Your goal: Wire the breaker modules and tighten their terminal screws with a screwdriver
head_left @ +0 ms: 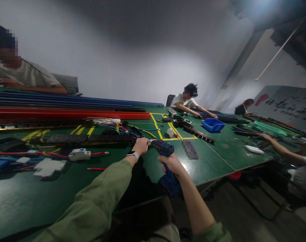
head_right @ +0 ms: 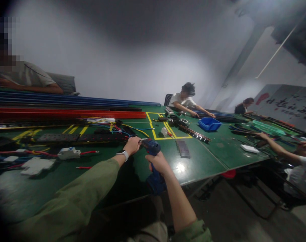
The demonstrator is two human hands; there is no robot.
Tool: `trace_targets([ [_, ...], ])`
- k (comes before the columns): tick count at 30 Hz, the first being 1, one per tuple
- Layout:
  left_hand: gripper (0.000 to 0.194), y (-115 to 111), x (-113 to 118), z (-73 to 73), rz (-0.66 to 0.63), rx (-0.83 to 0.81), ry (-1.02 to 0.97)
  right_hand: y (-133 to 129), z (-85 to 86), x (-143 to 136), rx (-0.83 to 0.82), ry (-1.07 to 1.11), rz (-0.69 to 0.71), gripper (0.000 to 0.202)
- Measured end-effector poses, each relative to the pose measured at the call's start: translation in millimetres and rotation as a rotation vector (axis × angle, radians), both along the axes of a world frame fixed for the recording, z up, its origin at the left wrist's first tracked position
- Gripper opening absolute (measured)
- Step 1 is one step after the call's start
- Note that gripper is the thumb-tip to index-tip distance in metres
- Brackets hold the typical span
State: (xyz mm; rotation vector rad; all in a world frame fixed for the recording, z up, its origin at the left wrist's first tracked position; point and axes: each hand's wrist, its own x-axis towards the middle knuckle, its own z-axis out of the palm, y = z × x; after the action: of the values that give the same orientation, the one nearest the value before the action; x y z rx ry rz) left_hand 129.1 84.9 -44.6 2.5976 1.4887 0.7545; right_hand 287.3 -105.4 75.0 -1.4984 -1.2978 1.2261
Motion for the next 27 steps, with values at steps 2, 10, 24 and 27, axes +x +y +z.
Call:
trace_targets([
  [2,0.024,-1.0,-0.1,1.2,0.0,-0.002,-0.003,-1.0,2.1,-0.9,-0.005,-0.003,-0.006,0.016],
  [10,0.024,-3.0,0.3,4.1,0.002,-0.025,-0.008,-3.0,5.4,-2.1,-0.009,-0.014,-0.008,0.015],
  [24,0.026,0.8,1.3,0.5,-0.006,-0.043,-0.005,-1.9,2.9,-1.0,-0.031,-0.004,-0.014,0.016],
  [27,0.028,0.4,1.2,1.5,-0.018,-0.048,-0.001,-1.7,1.7,-0.4,-0.03,-0.012,-0.015,0.017],
])
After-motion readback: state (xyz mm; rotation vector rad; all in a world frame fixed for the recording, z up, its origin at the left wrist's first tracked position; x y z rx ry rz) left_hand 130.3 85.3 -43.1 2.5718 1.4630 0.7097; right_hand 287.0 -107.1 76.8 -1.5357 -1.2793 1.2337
